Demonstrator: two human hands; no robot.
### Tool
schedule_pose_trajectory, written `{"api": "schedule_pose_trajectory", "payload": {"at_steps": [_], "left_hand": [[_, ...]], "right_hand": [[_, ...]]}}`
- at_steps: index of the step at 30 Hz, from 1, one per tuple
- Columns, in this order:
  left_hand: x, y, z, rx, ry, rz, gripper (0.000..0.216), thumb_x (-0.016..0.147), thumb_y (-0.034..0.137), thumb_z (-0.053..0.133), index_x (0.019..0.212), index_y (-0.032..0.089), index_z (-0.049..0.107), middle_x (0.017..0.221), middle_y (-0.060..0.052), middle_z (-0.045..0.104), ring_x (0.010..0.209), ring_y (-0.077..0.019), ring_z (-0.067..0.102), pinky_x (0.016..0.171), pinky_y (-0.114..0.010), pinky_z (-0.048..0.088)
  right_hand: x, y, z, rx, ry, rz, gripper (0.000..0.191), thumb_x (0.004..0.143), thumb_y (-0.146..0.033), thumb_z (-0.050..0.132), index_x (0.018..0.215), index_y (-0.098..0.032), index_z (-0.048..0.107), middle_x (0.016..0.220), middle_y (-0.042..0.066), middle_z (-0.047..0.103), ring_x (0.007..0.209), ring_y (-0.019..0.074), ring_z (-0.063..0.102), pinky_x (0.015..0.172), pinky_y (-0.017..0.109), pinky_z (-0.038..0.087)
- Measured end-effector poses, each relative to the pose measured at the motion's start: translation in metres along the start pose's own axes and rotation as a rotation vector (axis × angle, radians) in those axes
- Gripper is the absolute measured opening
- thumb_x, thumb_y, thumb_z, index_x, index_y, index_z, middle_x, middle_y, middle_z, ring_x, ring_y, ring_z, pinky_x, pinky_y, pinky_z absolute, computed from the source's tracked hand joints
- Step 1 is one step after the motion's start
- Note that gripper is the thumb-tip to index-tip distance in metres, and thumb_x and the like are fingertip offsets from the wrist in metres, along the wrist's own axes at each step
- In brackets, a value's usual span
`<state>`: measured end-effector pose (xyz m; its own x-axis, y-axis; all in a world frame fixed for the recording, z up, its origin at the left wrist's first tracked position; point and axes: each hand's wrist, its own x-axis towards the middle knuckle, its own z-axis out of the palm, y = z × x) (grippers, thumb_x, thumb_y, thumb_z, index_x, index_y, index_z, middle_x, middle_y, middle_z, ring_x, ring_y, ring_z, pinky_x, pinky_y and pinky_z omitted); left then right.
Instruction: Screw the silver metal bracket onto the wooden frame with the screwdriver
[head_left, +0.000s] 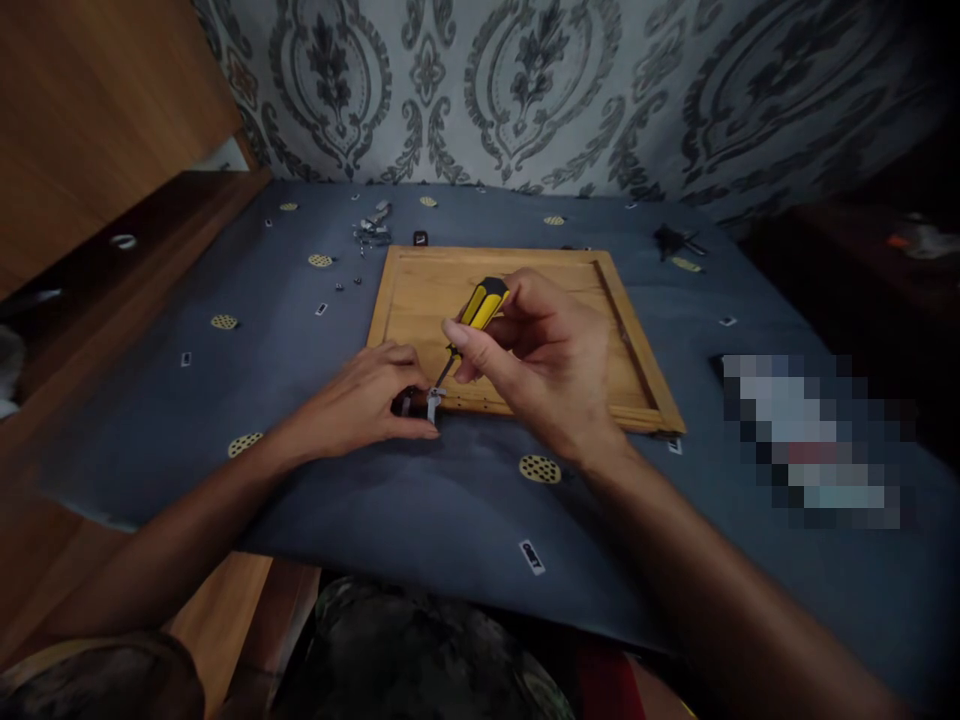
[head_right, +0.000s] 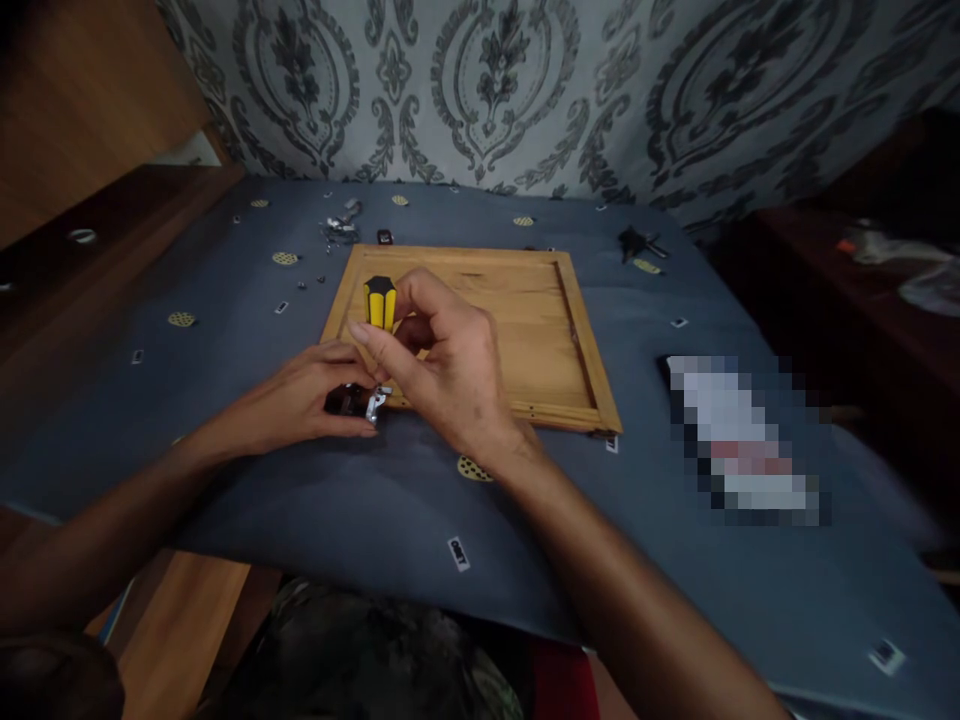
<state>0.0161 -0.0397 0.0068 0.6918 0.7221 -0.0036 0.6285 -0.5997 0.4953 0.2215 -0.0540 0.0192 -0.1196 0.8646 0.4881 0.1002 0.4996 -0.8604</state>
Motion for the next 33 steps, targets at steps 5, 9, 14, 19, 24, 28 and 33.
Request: {"api": "schedule_pose_trajectory", "payload": {"at_steps": [5, 9, 14, 19, 24, 28, 33], "left_hand": [[-0.0002, -0.0026, 0.0024, -0.014, 0.024, 0.014, 0.026, 0.089, 0.044, 0.082, 0.102, 0.022, 0.077, 0.113, -0.007, 0.069, 0.113, -0.0294, 0.065, 0.103, -0.044, 0.051], [-0.0002, -0.0037, 0.0041, -0.013, 0.036, 0.021, 0.028, 0.09, 0.045, 0.082, 0.105, 0.022, 0.077, 0.114, -0.007, 0.07, 0.113, -0.0289, 0.065, 0.104, -0.044, 0.051], [0.0001, -0.0032, 0.0037, -0.01, 0.032, 0.025, 0.028, 0.09, 0.045, 0.081, 0.105, 0.022, 0.077, 0.114, -0.007, 0.07, 0.113, -0.0288, 0.065, 0.104, -0.045, 0.051], [-0.0002, -0.0024, 0.0013, 0.003, 0.012, 0.029, 0.026, 0.09, 0.044, 0.082, 0.101, 0.021, 0.077, 0.112, -0.007, 0.07, 0.116, -0.0298, 0.064, 0.107, -0.046, 0.05], [-0.0004, -0.0008, 0.0, 0.011, 0.011, 0.027, 0.025, 0.092, 0.044, 0.08, 0.102, 0.021, 0.076, 0.114, -0.007, 0.07, 0.114, -0.0301, 0.064, 0.102, -0.045, 0.051], [0.0, -0.0009, 0.0012, -0.008, 0.027, 0.066, 0.025, 0.092, 0.042, 0.08, 0.106, 0.022, 0.075, 0.111, -0.005, 0.069, 0.111, -0.0294, 0.064, 0.1, -0.043, 0.051], [0.0, -0.0019, 0.0023, -0.021, 0.035, 0.07, 0.022, 0.092, 0.04, 0.08, 0.103, 0.022, 0.073, 0.11, -0.005, 0.069, 0.112, -0.0296, 0.064, 0.101, -0.043, 0.05]], "right_hand": [[-0.0001, -0.0004, 0.0006, 0.028, -0.004, 0.019, 0.047, 0.084, -0.058, 0.086, 0.079, -0.027, 0.051, 0.065, -0.005, 0.055, 0.054, 0.0146, 0.06, 0.045, 0.029, 0.051], [0.0, 0.0005, 0.001, 0.026, -0.009, 0.027, 0.046, 0.084, -0.058, 0.086, 0.079, -0.027, 0.052, 0.065, -0.005, 0.056, 0.054, 0.0141, 0.06, 0.045, 0.028, 0.05], [-0.0003, 0.0023, 0.0009, 0.019, -0.018, 0.018, 0.045, 0.084, -0.056, 0.086, 0.079, -0.027, 0.052, 0.065, -0.005, 0.056, 0.053, 0.0136, 0.06, 0.044, 0.028, 0.048], [-0.0007, 0.0003, 0.0018, 0.06, -0.03, 0.032, 0.044, 0.085, -0.053, 0.086, 0.08, -0.026, 0.053, 0.068, -0.005, 0.057, 0.054, 0.0129, 0.061, 0.048, 0.028, 0.05], [-0.0008, -0.0036, 0.0025, 0.089, -0.087, 0.026, 0.044, 0.085, -0.055, 0.086, 0.082, -0.025, 0.055, 0.072, -0.004, 0.062, 0.054, 0.0124, 0.061, 0.049, 0.028, 0.051], [-0.0026, -0.0051, 0.0037, 0.104, -0.139, -0.008, 0.041, 0.087, -0.053, 0.085, 0.082, -0.024, 0.056, 0.071, -0.005, 0.061, 0.053, 0.0119, 0.063, 0.048, 0.027, 0.05], [-0.0029, -0.0033, 0.0034, 0.093, -0.14, 0.007, 0.04, 0.088, -0.052, 0.084, 0.083, -0.024, 0.057, 0.074, -0.004, 0.063, 0.055, 0.0117, 0.063, 0.049, 0.027, 0.05]]}}
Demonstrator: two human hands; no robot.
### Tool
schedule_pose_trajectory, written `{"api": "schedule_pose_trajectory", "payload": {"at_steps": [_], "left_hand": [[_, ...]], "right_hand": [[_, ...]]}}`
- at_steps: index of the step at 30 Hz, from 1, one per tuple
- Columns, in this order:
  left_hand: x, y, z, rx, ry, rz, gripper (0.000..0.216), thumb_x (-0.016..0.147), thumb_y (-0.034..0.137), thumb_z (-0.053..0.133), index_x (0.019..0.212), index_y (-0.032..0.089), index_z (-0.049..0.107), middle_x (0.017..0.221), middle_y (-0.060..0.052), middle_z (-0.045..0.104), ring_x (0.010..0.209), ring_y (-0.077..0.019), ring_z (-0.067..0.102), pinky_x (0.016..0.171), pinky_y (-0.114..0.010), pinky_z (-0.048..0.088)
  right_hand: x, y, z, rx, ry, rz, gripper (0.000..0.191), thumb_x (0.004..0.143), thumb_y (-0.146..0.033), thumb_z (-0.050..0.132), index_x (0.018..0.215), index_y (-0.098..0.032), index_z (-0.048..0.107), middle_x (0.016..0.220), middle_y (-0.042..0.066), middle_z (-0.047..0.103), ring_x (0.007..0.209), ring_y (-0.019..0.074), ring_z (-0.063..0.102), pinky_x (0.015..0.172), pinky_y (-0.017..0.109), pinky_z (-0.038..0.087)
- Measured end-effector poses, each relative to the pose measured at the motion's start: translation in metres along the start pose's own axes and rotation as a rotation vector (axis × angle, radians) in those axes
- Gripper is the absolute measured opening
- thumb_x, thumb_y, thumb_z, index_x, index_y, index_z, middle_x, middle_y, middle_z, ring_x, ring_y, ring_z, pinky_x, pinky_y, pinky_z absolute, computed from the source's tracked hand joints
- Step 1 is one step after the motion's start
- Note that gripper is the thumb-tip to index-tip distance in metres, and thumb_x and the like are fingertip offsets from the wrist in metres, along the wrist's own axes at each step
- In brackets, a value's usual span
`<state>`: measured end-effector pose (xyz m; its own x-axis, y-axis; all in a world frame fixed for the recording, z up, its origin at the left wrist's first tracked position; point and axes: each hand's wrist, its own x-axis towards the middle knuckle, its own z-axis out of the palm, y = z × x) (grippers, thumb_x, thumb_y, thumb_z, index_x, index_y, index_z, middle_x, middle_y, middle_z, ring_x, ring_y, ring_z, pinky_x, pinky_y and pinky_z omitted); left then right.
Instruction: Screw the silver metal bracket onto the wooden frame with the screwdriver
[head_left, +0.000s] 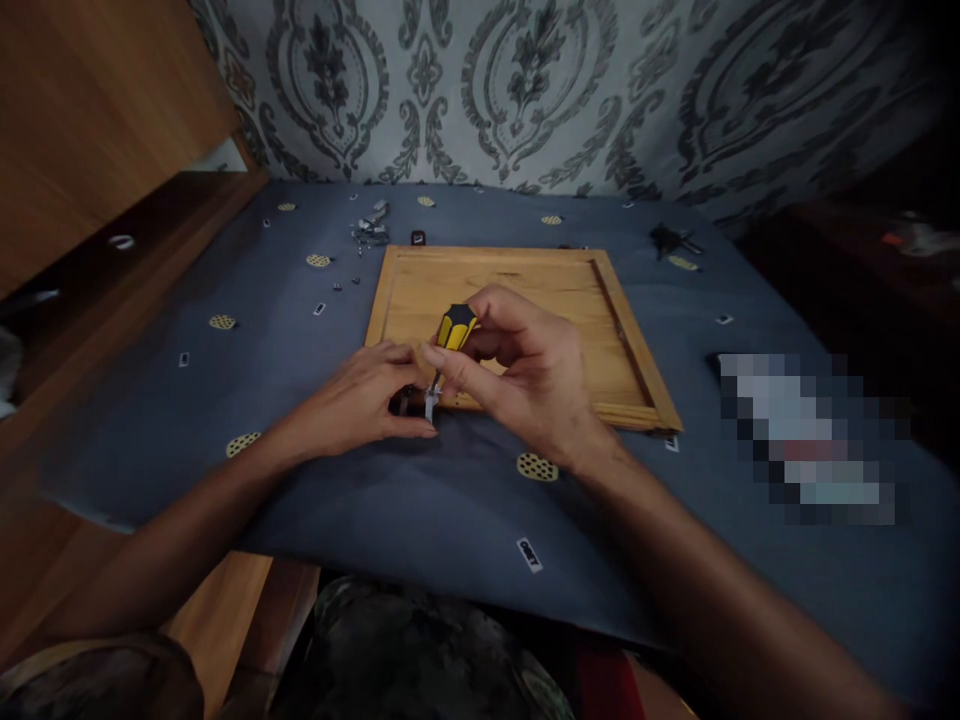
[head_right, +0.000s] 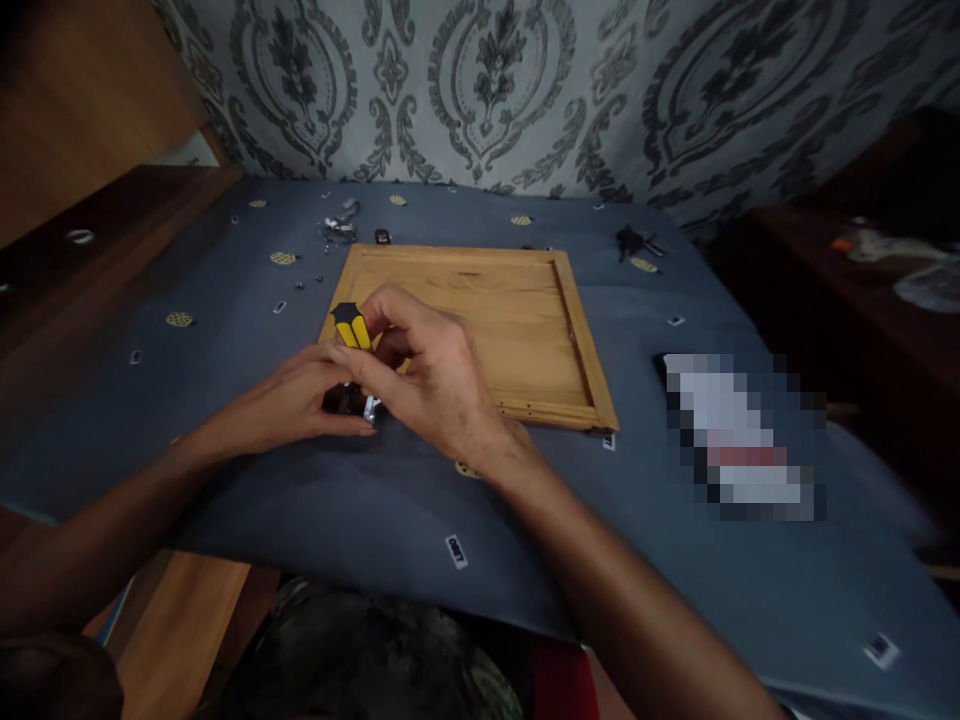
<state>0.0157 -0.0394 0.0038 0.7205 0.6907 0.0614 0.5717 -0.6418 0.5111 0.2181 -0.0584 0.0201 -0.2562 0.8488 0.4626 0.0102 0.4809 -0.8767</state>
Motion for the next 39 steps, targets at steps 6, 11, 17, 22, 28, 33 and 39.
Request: {"api": "schedule_pose_trajectory", "payload": {"at_steps": [6, 11, 17, 22, 28, 33, 39], "left_hand": [[0.0, 0.001, -0.003, 0.035, -0.04, -0.05, 0.025, 0.091, 0.042, 0.082, 0.101, 0.02, 0.075, 0.114, -0.008, 0.07, 0.114, -0.0304, 0.064, 0.1, -0.044, 0.051], [0.001, 0.001, -0.002, 0.035, -0.032, -0.045, 0.026, 0.091, 0.044, 0.081, 0.1, 0.02, 0.076, 0.114, -0.008, 0.07, 0.113, -0.0305, 0.064, 0.1, -0.044, 0.051], [0.001, 0.001, -0.002, 0.039, -0.032, -0.056, 0.027, 0.091, 0.045, 0.081, 0.1, 0.02, 0.077, 0.106, -0.006, 0.069, 0.104, -0.0273, 0.064, 0.095, -0.04, 0.05], [0.001, 0.002, -0.002, 0.061, -0.024, -0.06, 0.03, 0.09, 0.048, 0.082, 0.1, 0.02, 0.077, 0.097, -0.005, 0.065, 0.098, -0.026, 0.063, 0.09, -0.037, 0.049], [0.001, 0.003, -0.002, 0.085, -0.043, -0.073, 0.03, 0.089, 0.046, 0.084, 0.099, 0.018, 0.077, 0.099, -0.005, 0.066, 0.098, -0.0264, 0.063, 0.089, -0.037, 0.048], [0.0, 0.004, -0.003, 0.072, -0.028, -0.067, 0.029, 0.089, 0.044, 0.084, 0.1, 0.019, 0.075, 0.1, -0.006, 0.066, 0.1, -0.0268, 0.063, 0.09, -0.037, 0.048], [0.001, 0.003, -0.002, 0.073, -0.037, -0.078, 0.028, 0.089, 0.043, 0.084, 0.097, 0.018, 0.075, 0.099, -0.005, 0.065, 0.1, -0.0264, 0.062, 0.091, -0.037, 0.047]], "right_hand": [[0.004, 0.0, -0.01, 0.004, -0.065, 0.009, 0.036, 0.091, -0.053, 0.081, 0.091, -0.021, 0.065, 0.082, -0.002, 0.067, 0.061, 0.0113, 0.067, 0.052, 0.025, 0.052], [0.005, 0.003, -0.012, -0.021, -0.06, -0.029, 0.037, 0.091, -0.056, 0.079, 0.092, -0.021, 0.068, 0.079, -0.002, 0.066, 0.059, 0.0104, 0.064, 0.051, 0.025, 0.05], [0.001, -0.001, -0.003, -0.125, 0.141, -0.052, 0.043, 0.085, -0.058, 0.085, 0.081, -0.027, 0.055, 0.069, -0.005, 0.058, 0.052, 0.0124, 0.057, 0.047, 0.029, 0.048], [-0.001, -0.014, -0.004, -0.169, 0.312, -0.115, 0.042, 0.091, -0.05, 0.082, 0.08, -0.027, 0.048, 0.07, -0.005, 0.056, 0.056, 0.0128, 0.061, 0.052, 0.03, 0.051], [0.002, -0.002, -0.007, -0.164, 0.258, -0.056, 0.045, 0.084, -0.056, 0.086, 0.081, -0.027, 0.052, 0.067, -0.005, 0.052, 0.055, 0.0131, 0.056, 0.048, 0.03, 0.051], [0.002, 0.004, -0.007, -0.174, 0.226, -0.045, 0.042, 0.086, -0.056, 0.085, 0.084, -0.026, 0.055, 0.069, -0.004, 0.054, 0.057, 0.013, 0.056, 0.048, 0.028, 0.05], [0.001, 0.007, -0.007, -0.179, 0.205, -0.068, 0.04, 0.088, -0.051, 0.084, 0.082, -0.026, 0.054, 0.071, -0.004, 0.055, 0.055, 0.0124, 0.056, 0.047, 0.028, 0.048]]}}
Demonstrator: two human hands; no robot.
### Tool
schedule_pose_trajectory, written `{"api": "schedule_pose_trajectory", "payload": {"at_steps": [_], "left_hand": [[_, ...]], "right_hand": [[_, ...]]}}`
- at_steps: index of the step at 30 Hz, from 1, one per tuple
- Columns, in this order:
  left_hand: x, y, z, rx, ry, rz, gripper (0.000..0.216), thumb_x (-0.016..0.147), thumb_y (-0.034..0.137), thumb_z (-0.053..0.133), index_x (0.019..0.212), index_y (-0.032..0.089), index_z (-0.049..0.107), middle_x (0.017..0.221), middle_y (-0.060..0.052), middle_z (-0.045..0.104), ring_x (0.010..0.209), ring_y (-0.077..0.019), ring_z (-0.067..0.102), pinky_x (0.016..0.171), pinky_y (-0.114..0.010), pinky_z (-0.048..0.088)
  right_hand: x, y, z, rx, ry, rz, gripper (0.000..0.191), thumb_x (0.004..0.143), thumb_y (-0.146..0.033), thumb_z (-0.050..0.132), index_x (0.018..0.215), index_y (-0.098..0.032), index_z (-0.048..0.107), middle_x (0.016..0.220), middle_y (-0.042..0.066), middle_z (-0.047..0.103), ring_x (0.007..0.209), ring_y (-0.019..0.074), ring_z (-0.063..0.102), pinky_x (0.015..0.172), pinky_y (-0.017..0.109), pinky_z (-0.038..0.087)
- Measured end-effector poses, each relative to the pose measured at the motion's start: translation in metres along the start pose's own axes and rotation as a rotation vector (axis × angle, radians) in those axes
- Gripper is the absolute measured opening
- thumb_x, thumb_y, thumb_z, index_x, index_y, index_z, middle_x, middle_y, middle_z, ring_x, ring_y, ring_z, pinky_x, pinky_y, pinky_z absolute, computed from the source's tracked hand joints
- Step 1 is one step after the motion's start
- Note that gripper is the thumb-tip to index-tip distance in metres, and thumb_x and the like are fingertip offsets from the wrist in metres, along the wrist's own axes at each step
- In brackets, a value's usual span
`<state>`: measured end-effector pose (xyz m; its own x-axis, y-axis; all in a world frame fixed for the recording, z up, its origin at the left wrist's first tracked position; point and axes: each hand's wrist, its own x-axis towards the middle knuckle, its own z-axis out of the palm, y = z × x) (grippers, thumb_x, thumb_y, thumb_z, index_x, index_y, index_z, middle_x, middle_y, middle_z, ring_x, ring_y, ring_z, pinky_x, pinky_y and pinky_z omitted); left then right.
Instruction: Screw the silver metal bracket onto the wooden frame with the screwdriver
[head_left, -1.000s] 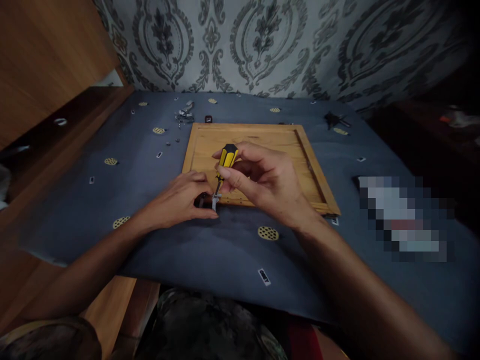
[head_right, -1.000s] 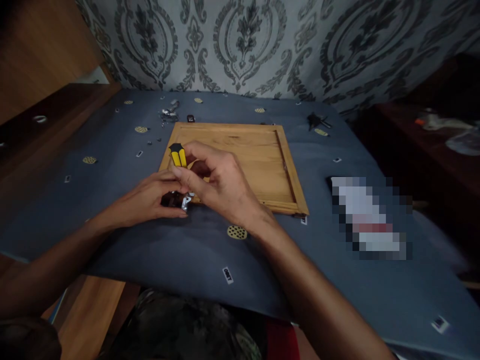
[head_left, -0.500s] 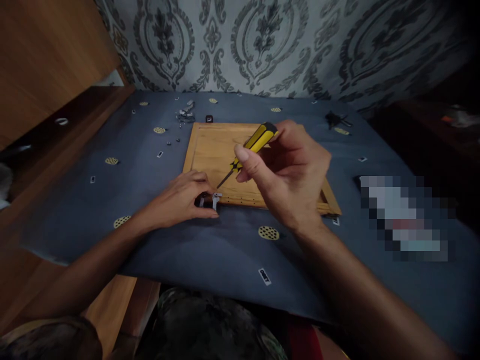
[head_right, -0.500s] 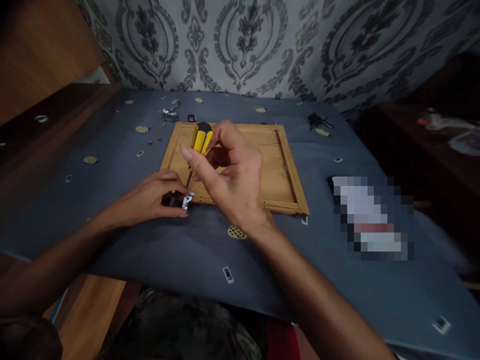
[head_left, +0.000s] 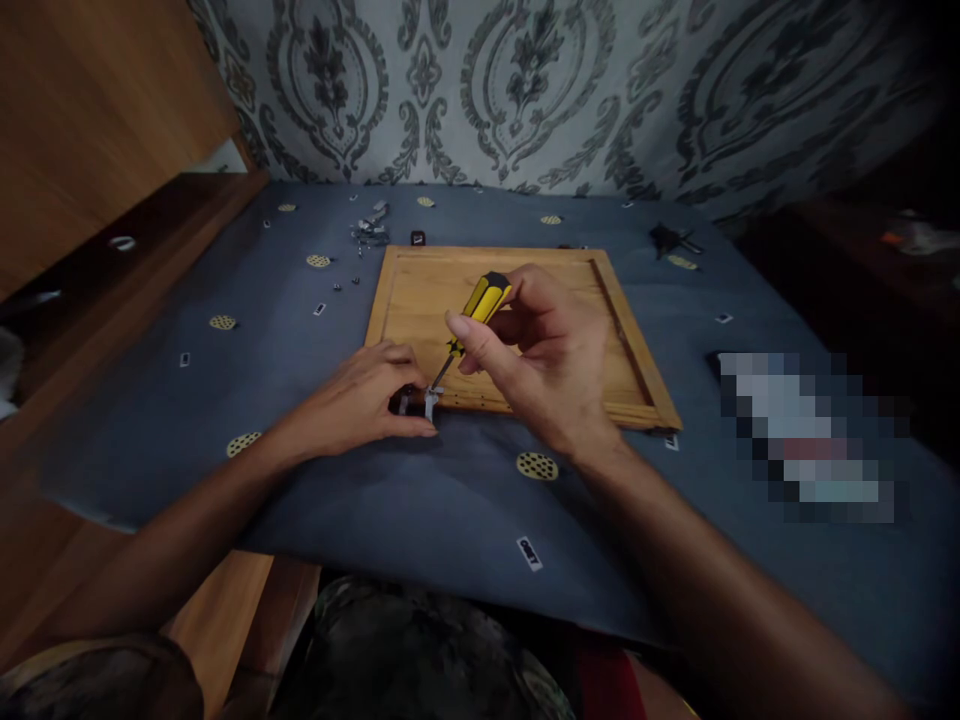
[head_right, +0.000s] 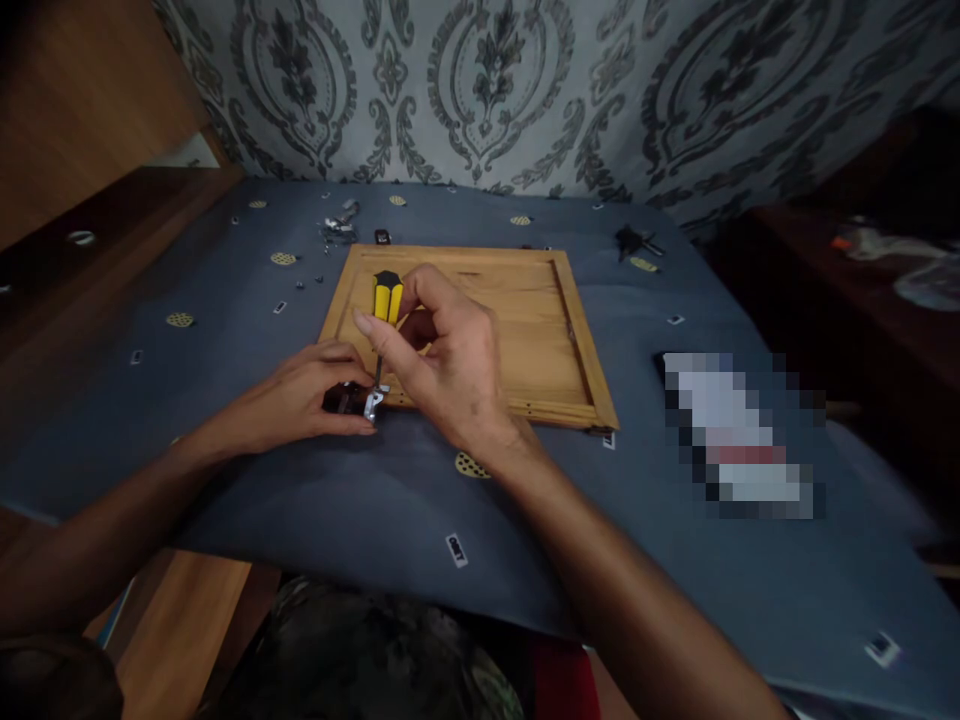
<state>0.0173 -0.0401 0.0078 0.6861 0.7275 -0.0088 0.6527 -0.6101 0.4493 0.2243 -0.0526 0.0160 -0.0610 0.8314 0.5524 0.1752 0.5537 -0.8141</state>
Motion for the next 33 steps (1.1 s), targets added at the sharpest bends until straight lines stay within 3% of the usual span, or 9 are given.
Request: {"api": "schedule_pose_trajectory", "payload": {"at_steps": [10, 19, 23, 27, 33], "left_hand": [[0.0, -0.002, 0.002, 0.001, -0.003, 0.004, 0.029, 0.089, 0.044, 0.084, 0.098, 0.018, 0.076, 0.101, -0.005, 0.066, 0.103, -0.0274, 0.063, 0.092, -0.038, 0.047], [-0.001, -0.005, 0.003, -0.025, 0.02, 0.026, 0.026, 0.09, 0.041, 0.084, 0.098, 0.018, 0.074, 0.11, -0.007, 0.069, 0.109, -0.0285, 0.063, 0.098, -0.041, 0.049], [-0.001, -0.003, 0.003, -0.034, 0.015, 0.021, 0.026, 0.09, 0.041, 0.084, 0.097, 0.018, 0.075, 0.109, -0.007, 0.069, 0.109, -0.029, 0.064, 0.096, -0.041, 0.049], [0.0, -0.001, 0.002, -0.035, 0.018, 0.021, 0.024, 0.09, 0.04, 0.084, 0.099, 0.019, 0.075, 0.108, -0.006, 0.069, 0.109, -0.0289, 0.063, 0.096, -0.041, 0.049], [0.0, 0.0, 0.0, -0.003, 0.005, 0.011, 0.028, 0.09, 0.044, 0.083, 0.099, 0.019, 0.077, 0.1, -0.005, 0.066, 0.1, -0.0262, 0.063, 0.09, -0.038, 0.048]], "right_hand": [[0.001, 0.006, 0.003, 0.025, -0.016, -0.001, 0.047, 0.085, -0.057, 0.085, 0.078, -0.026, 0.051, 0.068, -0.005, 0.053, 0.05, 0.0112, 0.053, 0.045, 0.027, 0.046], [0.008, -0.003, -0.012, 0.1, -0.261, -0.009, 0.042, 0.088, -0.058, 0.082, 0.081, -0.021, 0.064, 0.08, 0.0, 0.066, 0.059, 0.0101, 0.059, 0.051, 0.025, 0.05], [0.007, -0.001, -0.007, 0.06, -0.184, -0.064, 0.039, 0.087, -0.055, 0.084, 0.082, -0.02, 0.067, 0.079, -0.001, 0.065, 0.061, 0.0107, 0.06, 0.055, 0.026, 0.053], [0.001, -0.002, 0.002, -0.012, -0.079, -0.103, 0.041, 0.086, -0.052, 0.086, 0.073, -0.022, 0.061, 0.072, -0.003, 0.059, 0.06, 0.011, 0.057, 0.053, 0.027, 0.05], [-0.006, -0.011, 0.005, -0.081, 0.175, -0.131, 0.04, 0.089, -0.048, 0.084, 0.074, -0.025, 0.055, 0.072, -0.003, 0.055, 0.059, 0.0125, 0.055, 0.054, 0.03, 0.052]]}}
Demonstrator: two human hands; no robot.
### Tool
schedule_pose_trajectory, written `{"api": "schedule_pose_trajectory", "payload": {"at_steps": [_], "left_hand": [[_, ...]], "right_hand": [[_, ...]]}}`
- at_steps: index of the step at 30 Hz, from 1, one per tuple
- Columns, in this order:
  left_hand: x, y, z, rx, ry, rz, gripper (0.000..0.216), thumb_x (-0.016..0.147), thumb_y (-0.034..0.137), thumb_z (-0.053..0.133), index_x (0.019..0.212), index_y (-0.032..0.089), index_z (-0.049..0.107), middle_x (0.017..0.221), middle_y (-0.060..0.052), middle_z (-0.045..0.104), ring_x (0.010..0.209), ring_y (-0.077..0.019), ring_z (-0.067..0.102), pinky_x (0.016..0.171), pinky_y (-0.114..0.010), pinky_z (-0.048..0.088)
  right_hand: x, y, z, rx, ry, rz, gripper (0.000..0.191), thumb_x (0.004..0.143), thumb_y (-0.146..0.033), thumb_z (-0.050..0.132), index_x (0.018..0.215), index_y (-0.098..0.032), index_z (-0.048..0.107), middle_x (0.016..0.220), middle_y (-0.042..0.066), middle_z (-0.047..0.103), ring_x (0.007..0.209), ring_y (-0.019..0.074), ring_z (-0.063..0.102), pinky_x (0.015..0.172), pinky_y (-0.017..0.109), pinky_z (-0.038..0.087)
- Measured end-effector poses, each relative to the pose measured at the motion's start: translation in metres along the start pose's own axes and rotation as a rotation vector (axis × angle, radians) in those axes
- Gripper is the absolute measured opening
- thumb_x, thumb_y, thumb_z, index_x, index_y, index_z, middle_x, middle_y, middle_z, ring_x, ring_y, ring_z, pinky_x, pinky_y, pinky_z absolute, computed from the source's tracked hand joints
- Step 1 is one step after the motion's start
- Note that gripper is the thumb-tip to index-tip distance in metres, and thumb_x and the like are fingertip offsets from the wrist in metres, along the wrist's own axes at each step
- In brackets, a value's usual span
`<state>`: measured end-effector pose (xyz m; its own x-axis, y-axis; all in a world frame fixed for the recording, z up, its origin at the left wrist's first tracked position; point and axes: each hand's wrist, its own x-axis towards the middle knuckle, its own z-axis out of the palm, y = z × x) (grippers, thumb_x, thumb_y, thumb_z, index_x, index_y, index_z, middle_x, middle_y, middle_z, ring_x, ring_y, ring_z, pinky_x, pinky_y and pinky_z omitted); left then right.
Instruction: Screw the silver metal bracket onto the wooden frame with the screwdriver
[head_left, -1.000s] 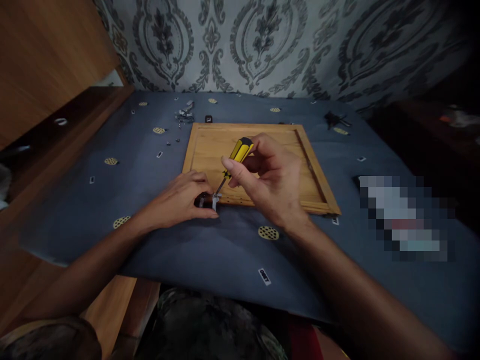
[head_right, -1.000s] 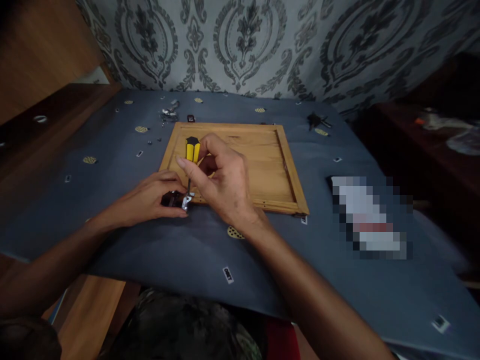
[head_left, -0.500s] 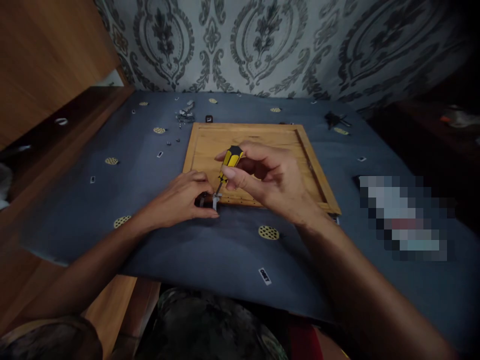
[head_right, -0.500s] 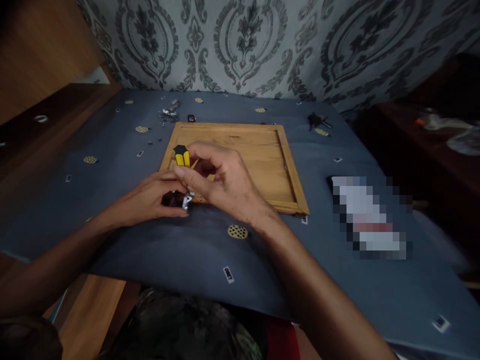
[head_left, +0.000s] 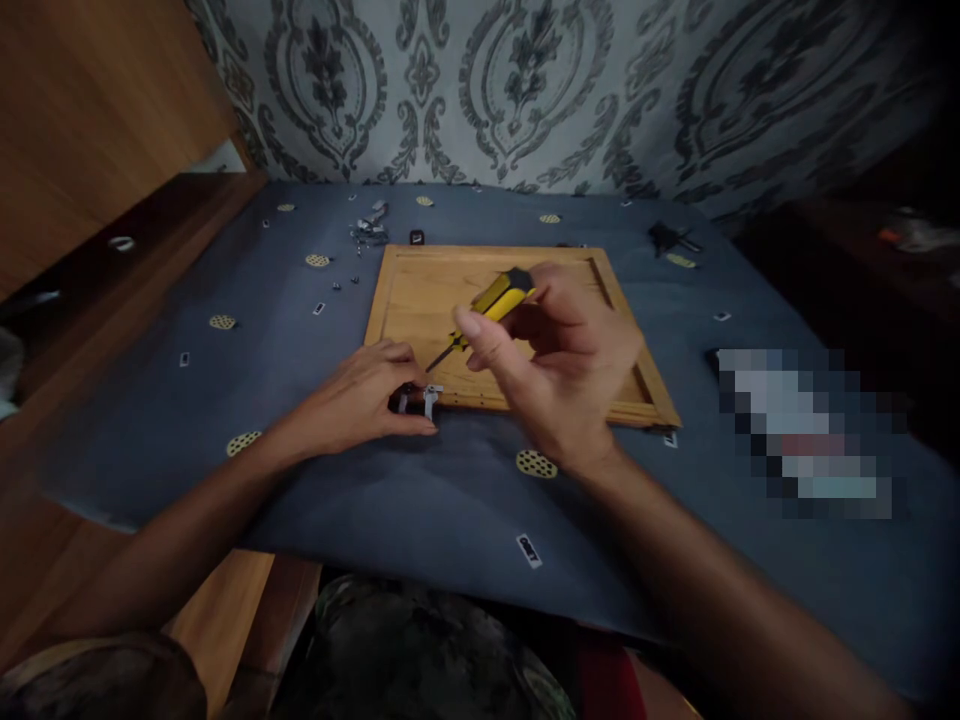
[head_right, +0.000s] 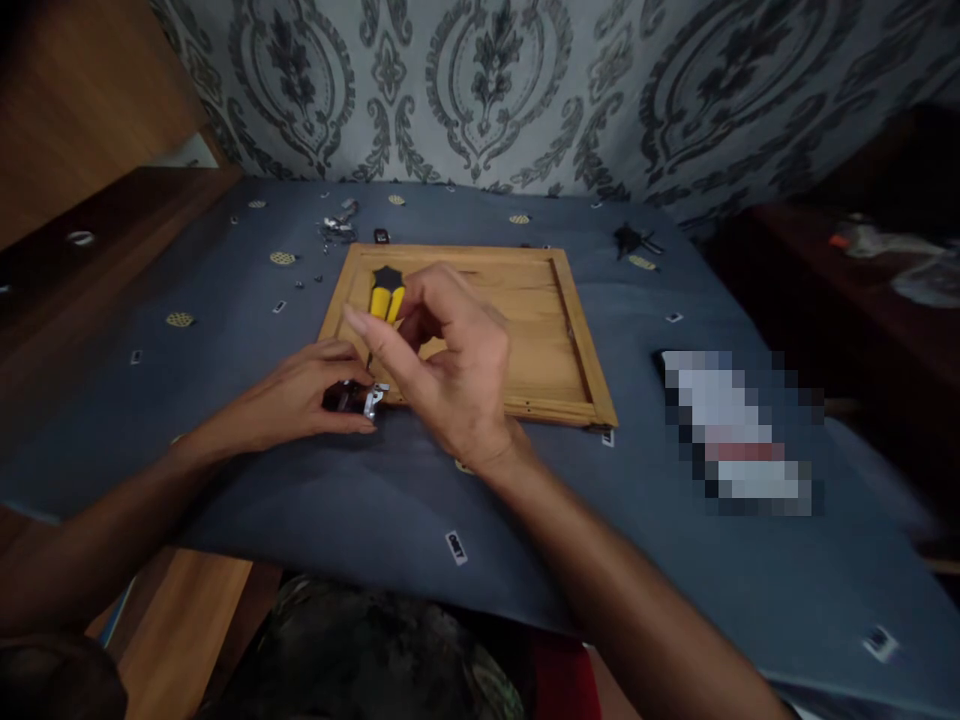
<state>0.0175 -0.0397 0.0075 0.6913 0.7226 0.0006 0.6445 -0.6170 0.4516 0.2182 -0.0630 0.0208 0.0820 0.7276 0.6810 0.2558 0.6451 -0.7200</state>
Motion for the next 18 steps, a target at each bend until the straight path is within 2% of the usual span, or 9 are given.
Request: {"api": "schedule_pose_trajectory", "payload": {"at_steps": [2, 5, 12, 18], "left_hand": [[0.0, 0.001, 0.0, 0.015, 0.001, 0.003, 0.028, 0.09, 0.044, 0.084, 0.097, 0.019, 0.077, 0.097, -0.004, 0.065, 0.097, -0.025, 0.063, 0.087, -0.036, 0.048], [0.0, 0.002, 0.0, 0.02, 0.007, 0.005, 0.026, 0.089, 0.042, 0.084, 0.096, 0.018, 0.076, 0.098, -0.004, 0.065, 0.097, -0.0242, 0.063, 0.086, -0.035, 0.047], [0.0, 0.0, 0.001, 0.016, 0.01, 0.003, 0.029, 0.089, 0.044, 0.084, 0.098, 0.017, 0.076, 0.098, -0.005, 0.065, 0.099, -0.0257, 0.062, 0.089, -0.037, 0.047], [-0.001, -0.001, 0.002, 0.029, 0.011, 0.022, 0.031, 0.09, 0.047, 0.083, 0.1, 0.017, 0.076, 0.099, -0.005, 0.066, 0.1, -0.0267, 0.063, 0.088, -0.038, 0.048]], "right_hand": [[0.002, -0.001, -0.002, -0.006, 0.019, 0.031, 0.043, 0.089, -0.051, 0.083, 0.073, -0.025, 0.053, 0.07, -0.003, 0.053, 0.058, 0.0121, 0.054, 0.052, 0.029, 0.05], [0.004, 0.003, -0.002, -0.004, -0.03, 0.061, 0.046, 0.088, -0.054, 0.083, 0.073, -0.024, 0.051, 0.068, -0.004, 0.051, 0.057, 0.0112, 0.052, 0.05, 0.028, 0.048], [0.001, 0.011, 0.001, 0.007, -0.081, 0.075, 0.04, 0.089, -0.042, 0.084, 0.074, -0.024, 0.052, 0.069, -0.005, 0.051, 0.06, 0.0108, 0.051, 0.053, 0.026, 0.048], [0.001, 0.012, 0.002, 0.014, -0.096, 0.098, 0.041, 0.089, -0.044, 0.083, 0.074, -0.025, 0.052, 0.069, -0.004, 0.052, 0.06, 0.012, 0.051, 0.053, 0.028, 0.049]]}}
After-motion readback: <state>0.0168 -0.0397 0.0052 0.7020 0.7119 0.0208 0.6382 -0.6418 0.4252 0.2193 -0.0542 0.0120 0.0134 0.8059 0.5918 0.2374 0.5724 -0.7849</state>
